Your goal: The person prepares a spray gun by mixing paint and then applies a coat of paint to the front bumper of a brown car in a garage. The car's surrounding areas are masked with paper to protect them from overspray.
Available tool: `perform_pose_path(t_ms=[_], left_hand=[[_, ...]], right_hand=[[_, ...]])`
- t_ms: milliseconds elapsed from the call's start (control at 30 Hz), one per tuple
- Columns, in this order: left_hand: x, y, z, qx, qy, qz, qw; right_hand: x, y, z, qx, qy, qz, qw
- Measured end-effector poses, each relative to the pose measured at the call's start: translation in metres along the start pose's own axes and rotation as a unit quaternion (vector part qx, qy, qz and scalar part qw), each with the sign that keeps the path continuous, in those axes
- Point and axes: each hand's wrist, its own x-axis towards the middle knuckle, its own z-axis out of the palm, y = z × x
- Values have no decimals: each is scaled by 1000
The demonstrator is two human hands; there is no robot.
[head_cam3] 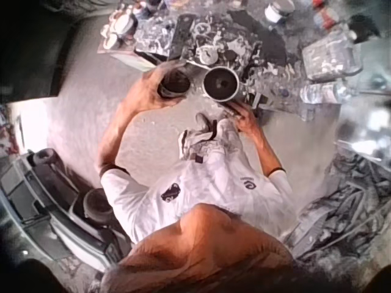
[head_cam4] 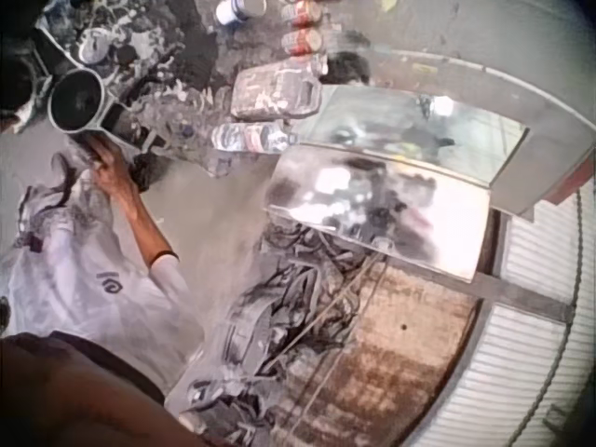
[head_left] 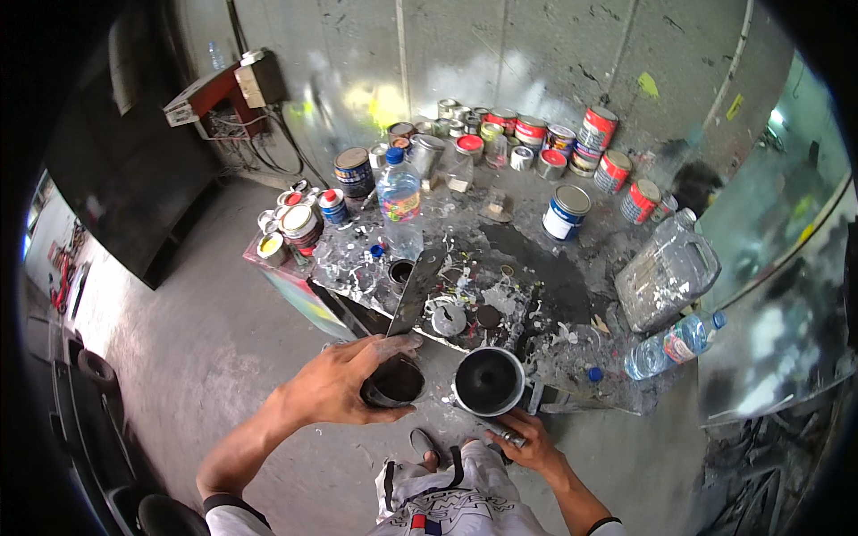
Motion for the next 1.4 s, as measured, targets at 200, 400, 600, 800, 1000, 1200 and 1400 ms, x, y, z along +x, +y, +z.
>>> perform_pose_path(t_ms=[200, 400, 600, 800, 1000, 1200, 1400], left_hand=[[26, -12, -10, 11, -85, 39, 996], [54, -16, -12, 37, -143, 94, 985], [76, -13, -19, 84, -197, 134, 968], [89, -9, -25, 135, -250, 146, 948], [95, -8, -26, 149, -275, 134, 940], [100, -2, -26, 190, -279, 154, 928], [105, 5, -23, 209, -306, 145, 917]], right_hand=[[9, -11, 16, 60, -9, 32, 998], [16, -11, 9, 59, -54, 65, 995], [20, 1, 9, 51, -85, 55, 994], [34, -1, 4, 49, -53, 26, 997], [39, 0, 1, 70, -49, 34, 996], [34, 7, 4, 83, -50, 26, 995], [28, 14, 5, 93, -70, 30, 993]])
